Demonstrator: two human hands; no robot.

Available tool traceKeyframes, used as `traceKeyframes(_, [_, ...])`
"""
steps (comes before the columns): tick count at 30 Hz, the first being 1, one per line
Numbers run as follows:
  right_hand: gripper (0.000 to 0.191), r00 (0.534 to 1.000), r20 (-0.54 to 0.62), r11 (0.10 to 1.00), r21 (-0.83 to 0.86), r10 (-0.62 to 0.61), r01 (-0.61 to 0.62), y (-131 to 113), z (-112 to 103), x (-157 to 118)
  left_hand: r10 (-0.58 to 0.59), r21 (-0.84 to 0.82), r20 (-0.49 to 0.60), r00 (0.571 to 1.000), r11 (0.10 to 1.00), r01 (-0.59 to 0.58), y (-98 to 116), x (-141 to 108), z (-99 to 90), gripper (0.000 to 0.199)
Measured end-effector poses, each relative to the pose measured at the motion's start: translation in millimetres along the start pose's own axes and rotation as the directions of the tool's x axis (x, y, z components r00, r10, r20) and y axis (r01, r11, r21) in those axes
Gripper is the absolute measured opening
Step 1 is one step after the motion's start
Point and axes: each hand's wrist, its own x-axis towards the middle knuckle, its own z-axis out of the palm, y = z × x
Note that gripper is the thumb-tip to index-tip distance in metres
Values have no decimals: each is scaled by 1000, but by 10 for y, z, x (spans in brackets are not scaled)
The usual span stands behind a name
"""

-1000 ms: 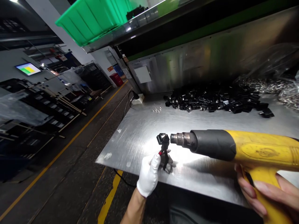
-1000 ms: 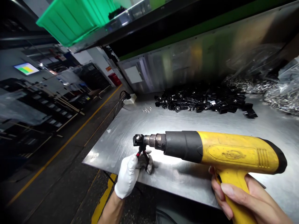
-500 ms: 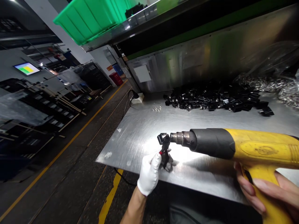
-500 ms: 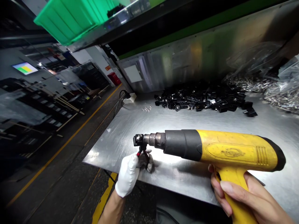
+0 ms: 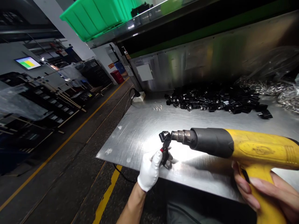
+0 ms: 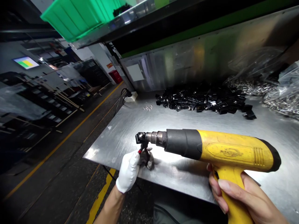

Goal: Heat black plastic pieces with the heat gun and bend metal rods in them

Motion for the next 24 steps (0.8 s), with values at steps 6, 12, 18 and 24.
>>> traceKeyframes(6, [35,997,-34,993,91,74,-71,-124,156,-56,-7,-6,4,1000,1000,7,2,-5,-2,49])
traceKeyframes(12, [35,993,-70,991,103,94,-86,-139,195,-54,-2,-13,-4,1000,1000,2,21,-3,19,49])
traceKeyframes(18, [34,993,-80,991,110,91,-82,-141,208,-60,8,5,0,1000,1000,-8,23,-18,23,48])
traceKeyframes(24, [35,992,-80,992,96,93,-85,-147,202,-57,12,16,-6,1000,1000,-12,21,-21,26,49])
